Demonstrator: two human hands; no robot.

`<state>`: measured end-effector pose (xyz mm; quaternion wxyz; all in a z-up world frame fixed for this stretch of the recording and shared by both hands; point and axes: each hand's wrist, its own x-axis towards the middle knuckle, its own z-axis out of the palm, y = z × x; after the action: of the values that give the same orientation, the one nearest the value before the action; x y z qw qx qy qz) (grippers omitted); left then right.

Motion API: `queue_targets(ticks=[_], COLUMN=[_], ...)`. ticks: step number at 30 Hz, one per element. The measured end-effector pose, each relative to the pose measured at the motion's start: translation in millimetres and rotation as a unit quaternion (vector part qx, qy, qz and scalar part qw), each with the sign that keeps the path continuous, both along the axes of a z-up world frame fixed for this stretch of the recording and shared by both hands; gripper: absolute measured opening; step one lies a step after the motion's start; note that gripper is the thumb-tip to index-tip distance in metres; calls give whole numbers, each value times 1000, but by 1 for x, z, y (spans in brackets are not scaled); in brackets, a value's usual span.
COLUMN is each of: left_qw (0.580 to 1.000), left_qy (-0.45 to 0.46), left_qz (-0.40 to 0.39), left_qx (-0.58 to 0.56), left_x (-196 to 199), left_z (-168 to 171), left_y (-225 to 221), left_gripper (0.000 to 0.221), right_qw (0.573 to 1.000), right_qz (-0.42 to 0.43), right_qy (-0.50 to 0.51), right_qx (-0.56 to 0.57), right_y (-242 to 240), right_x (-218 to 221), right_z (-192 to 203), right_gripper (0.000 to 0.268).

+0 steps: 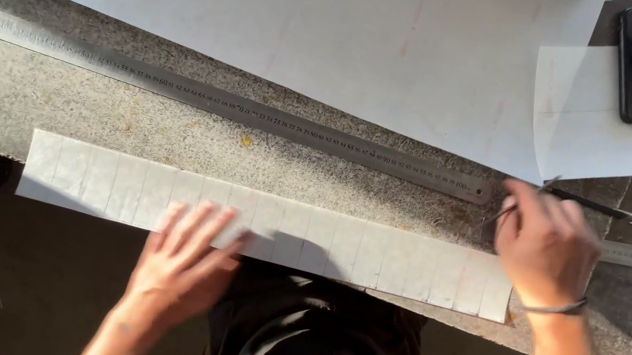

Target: Measuring and marking a strip of white material with a ruler and pencil, followed by folding the material.

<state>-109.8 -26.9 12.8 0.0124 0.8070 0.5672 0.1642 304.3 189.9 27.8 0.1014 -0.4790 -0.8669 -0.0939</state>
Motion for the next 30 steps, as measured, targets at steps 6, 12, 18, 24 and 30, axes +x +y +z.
queue_targets(ticks=[6, 12, 18, 24, 30], left_qw=[969, 991, 990, 880, 772], left_qy=[110, -45, -106, -410, -586], left_qz=[208, 12, -59, 119, 126], left_qx=[74, 122, 69, -208, -212], left_x=[-56, -15, -10, 29, 83], left_z=[11, 62, 87, 43, 31], left_y=[-17, 14, 45, 57, 64], left_gripper=[36, 14, 9, 20, 27], right_qw=[989, 970, 993, 996, 945], right_qz=[75, 189, 49, 66, 214], right_qy=[130, 118, 102, 26, 226], right_qx=[-12, -99, -44, -56, -102], right_y=[-50, -107, -72, -47, -72], right_x=[-49, -98, 19, 9, -110], right_z=[35, 40, 85, 100, 52], right_gripper=[36, 42, 31, 32, 31])
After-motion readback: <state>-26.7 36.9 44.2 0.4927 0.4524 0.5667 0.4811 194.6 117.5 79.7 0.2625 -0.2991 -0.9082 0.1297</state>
